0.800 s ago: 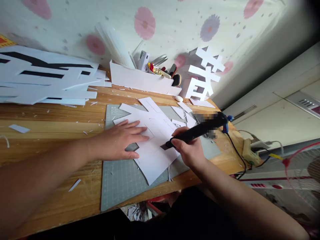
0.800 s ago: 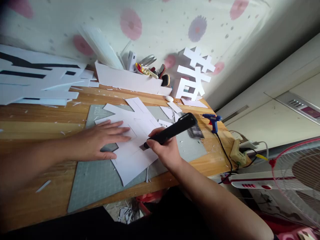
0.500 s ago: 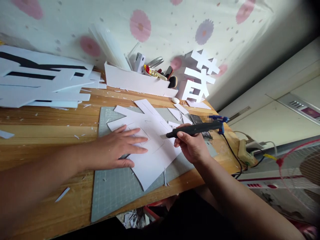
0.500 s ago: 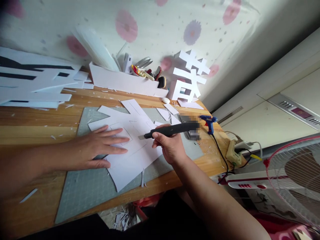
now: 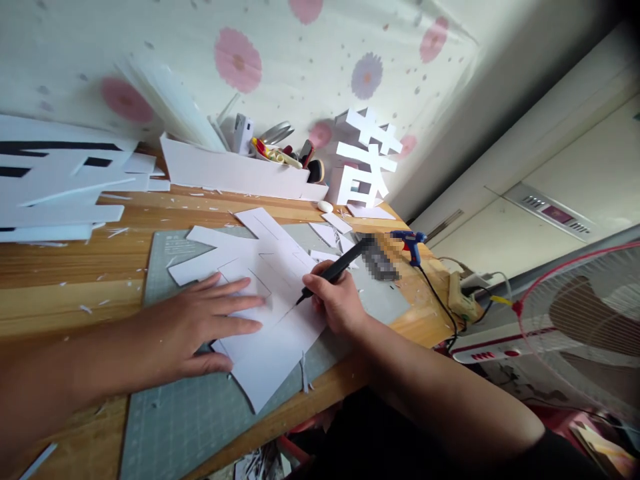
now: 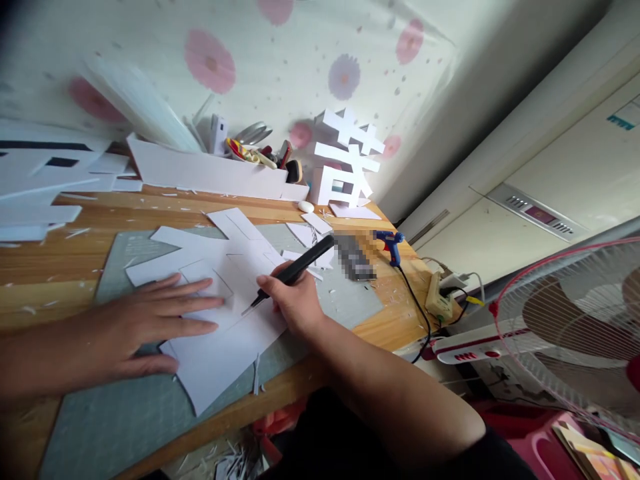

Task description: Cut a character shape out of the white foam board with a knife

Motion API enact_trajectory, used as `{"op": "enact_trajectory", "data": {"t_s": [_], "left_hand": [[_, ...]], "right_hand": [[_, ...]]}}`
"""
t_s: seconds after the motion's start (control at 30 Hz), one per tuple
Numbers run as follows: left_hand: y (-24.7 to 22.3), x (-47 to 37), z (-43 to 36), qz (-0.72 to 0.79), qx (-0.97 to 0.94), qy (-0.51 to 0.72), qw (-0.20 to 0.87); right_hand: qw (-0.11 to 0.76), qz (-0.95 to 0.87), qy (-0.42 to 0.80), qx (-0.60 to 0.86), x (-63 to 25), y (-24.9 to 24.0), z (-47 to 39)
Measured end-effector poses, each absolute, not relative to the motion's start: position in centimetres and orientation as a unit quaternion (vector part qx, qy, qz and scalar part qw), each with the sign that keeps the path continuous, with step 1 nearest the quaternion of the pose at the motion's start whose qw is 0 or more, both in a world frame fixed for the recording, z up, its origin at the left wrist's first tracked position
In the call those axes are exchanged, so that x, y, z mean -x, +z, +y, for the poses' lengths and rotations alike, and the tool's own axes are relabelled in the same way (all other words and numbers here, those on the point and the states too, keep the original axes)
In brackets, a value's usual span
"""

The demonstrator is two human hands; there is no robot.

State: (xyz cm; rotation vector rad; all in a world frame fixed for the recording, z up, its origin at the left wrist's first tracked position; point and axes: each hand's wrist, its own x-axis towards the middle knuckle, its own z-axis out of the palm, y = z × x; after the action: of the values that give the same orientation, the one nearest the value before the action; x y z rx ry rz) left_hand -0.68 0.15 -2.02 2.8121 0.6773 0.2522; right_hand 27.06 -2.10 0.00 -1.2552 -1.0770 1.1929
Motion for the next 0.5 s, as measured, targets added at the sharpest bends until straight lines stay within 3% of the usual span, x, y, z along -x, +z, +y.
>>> {"op": "enact_trajectory", "data": {"t_s": [0.3, 0.5], "left_hand": [[-1.91, 0.83, 1.22, 0.267, -0.951, 0.032, 0.153], [-2.09, 0.90, 1.15, 0.265, -0.950, 0.063, 0.155]], "right_hand": [[0.506, -0.475, 0.508, 0.510, -26.76, -0.22, -2.39], [0.506, -0.489, 0.510, 0.494, -26.67, -0.56, -2.44]]}}
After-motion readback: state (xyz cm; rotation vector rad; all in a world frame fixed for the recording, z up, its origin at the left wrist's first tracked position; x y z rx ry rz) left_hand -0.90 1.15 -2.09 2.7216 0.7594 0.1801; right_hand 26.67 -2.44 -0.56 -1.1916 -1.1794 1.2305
